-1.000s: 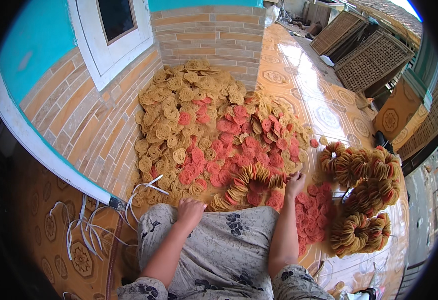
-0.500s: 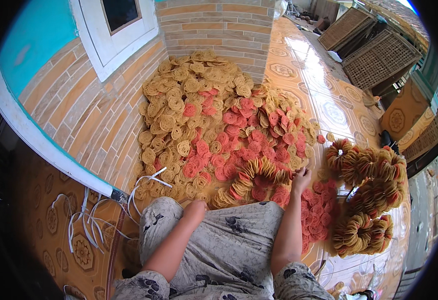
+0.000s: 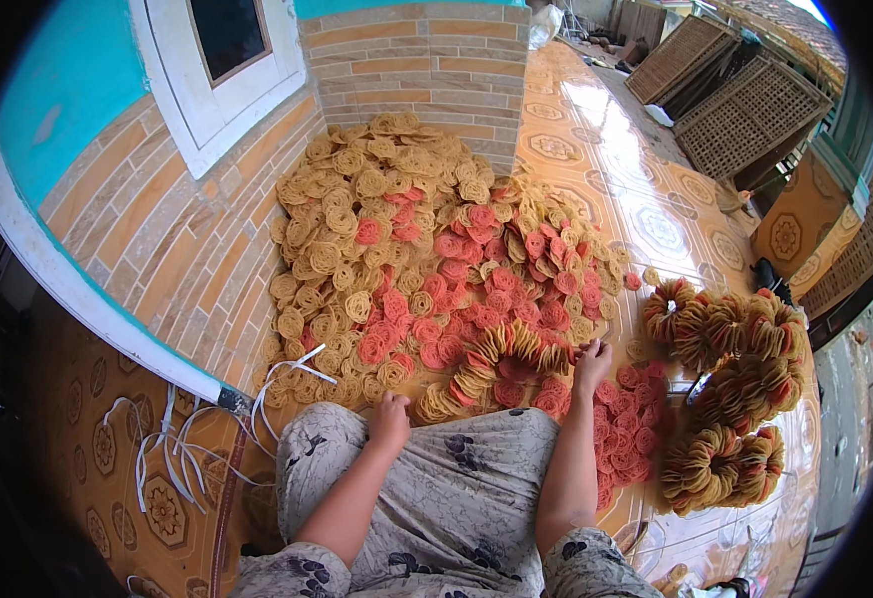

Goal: The person sits on a tiled floor and repeatedly picks up small yellow and red spiral-shaped decorative items. They thread these items onto a white string or ribbon, then place the assembled bundle back on the floor among many similar items.

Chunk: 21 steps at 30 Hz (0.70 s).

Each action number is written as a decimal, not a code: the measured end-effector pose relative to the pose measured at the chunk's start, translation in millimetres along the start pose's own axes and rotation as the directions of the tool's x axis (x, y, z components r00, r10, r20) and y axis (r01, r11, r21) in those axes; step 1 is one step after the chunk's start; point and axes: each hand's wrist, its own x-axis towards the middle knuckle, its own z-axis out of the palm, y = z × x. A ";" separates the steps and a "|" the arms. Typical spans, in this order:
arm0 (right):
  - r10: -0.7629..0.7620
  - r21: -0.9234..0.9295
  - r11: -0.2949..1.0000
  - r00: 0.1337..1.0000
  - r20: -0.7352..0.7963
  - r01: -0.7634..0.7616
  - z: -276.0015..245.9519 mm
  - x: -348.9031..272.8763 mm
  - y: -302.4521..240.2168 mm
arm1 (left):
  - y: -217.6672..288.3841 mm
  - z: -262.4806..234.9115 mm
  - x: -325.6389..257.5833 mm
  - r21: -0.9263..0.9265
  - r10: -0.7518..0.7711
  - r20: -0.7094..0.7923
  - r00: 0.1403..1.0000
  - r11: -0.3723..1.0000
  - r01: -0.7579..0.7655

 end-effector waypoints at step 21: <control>-0.028 0.019 0.999 0.999 0.024 0.028 1.0 4.2 3.9 | 15.7 -4.6 10.8 -0.053 0.019 0.223 0.975 0.999 -0.007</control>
